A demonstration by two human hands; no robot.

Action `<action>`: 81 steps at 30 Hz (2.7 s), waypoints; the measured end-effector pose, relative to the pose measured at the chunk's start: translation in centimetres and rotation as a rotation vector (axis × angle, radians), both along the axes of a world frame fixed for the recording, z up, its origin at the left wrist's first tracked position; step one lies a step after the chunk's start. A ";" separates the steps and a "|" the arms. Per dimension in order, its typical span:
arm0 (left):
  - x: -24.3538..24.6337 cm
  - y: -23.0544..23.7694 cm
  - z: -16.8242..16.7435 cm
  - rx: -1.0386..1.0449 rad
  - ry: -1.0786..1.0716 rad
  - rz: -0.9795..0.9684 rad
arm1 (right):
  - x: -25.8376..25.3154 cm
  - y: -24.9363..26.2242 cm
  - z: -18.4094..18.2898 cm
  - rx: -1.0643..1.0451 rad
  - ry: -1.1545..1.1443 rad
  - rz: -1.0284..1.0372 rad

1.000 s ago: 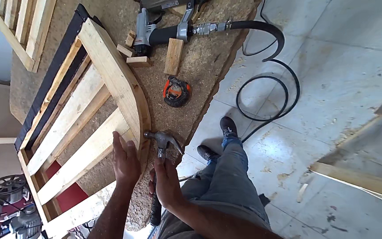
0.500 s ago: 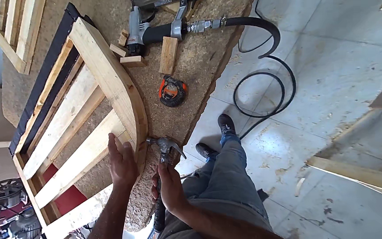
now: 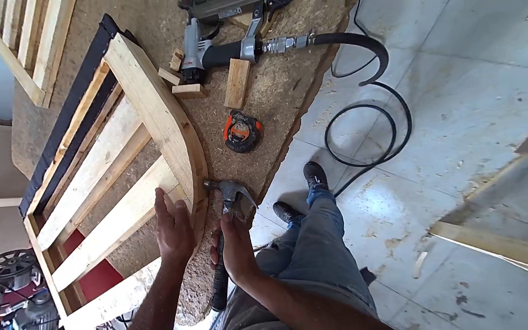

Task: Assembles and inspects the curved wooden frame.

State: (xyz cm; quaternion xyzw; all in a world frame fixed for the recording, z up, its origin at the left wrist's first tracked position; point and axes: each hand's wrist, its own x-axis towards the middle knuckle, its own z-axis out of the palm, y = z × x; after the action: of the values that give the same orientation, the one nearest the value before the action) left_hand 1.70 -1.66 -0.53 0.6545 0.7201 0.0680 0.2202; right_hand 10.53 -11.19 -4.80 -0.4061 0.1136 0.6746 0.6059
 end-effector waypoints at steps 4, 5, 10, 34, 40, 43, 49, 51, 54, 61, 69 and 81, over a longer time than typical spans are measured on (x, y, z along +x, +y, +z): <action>0.3 0.0 0.3 -0.012 -0.004 0.006 | 0.7 -0.8 0.0 -0.012 -0.022 0.020; 0.4 0.0 0.4 -0.011 -0.010 0.011 | 1.1 -1.0 -0.1 -0.018 -0.052 0.058; 0.7 0.1 0.7 -0.030 -0.004 0.030 | 4.7 -2.9 -1.1 0.075 -0.438 0.333; 6.8 -3.6 6.0 0.113 -0.117 0.121 | 41.5 15.6 7.4 0.268 -2.200 1.094; 14.7 -2.5 2.2 -0.196 -0.565 0.449 | 46.8 28.9 3.9 0.330 -2.322 1.208; 16.4 -1.2 0.5 -0.183 -0.635 0.502 | 47.2 31.3 3.0 0.361 -2.358 1.247; 17.5 0.6 -1.1 -0.105 -0.668 0.705 | 35.7 27.1 8.0 0.650 -2.120 1.187; 18.1 0.6 -1.6 -0.056 -0.634 0.763 | 29.5 26.0 7.9 0.875 -1.887 1.307; 18.8 0.6 -1.6 -0.014 -0.552 0.835 | 22.6 26.7 5.0 0.937 -1.637 1.520; 20.2 1.2 -2.5 0.001 -0.574 0.892 | 18.8 27.0 0.5 0.800 -1.439 1.575; 19.9 2.1 -3.4 0.010 -0.572 0.981 | 18.1 27.6 -1.0 0.811 -1.435 1.563; 19.4 1.3 -4.5 0.042 -0.518 0.969 | 18.4 26.8 -1.1 0.889 -1.503 1.387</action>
State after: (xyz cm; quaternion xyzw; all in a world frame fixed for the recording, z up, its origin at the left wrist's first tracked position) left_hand 21.10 -0.33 -4.99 0.2144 0.8597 0.3348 0.3207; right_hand 28.89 15.60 -5.93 -0.4335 -0.7850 0.4302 0.1041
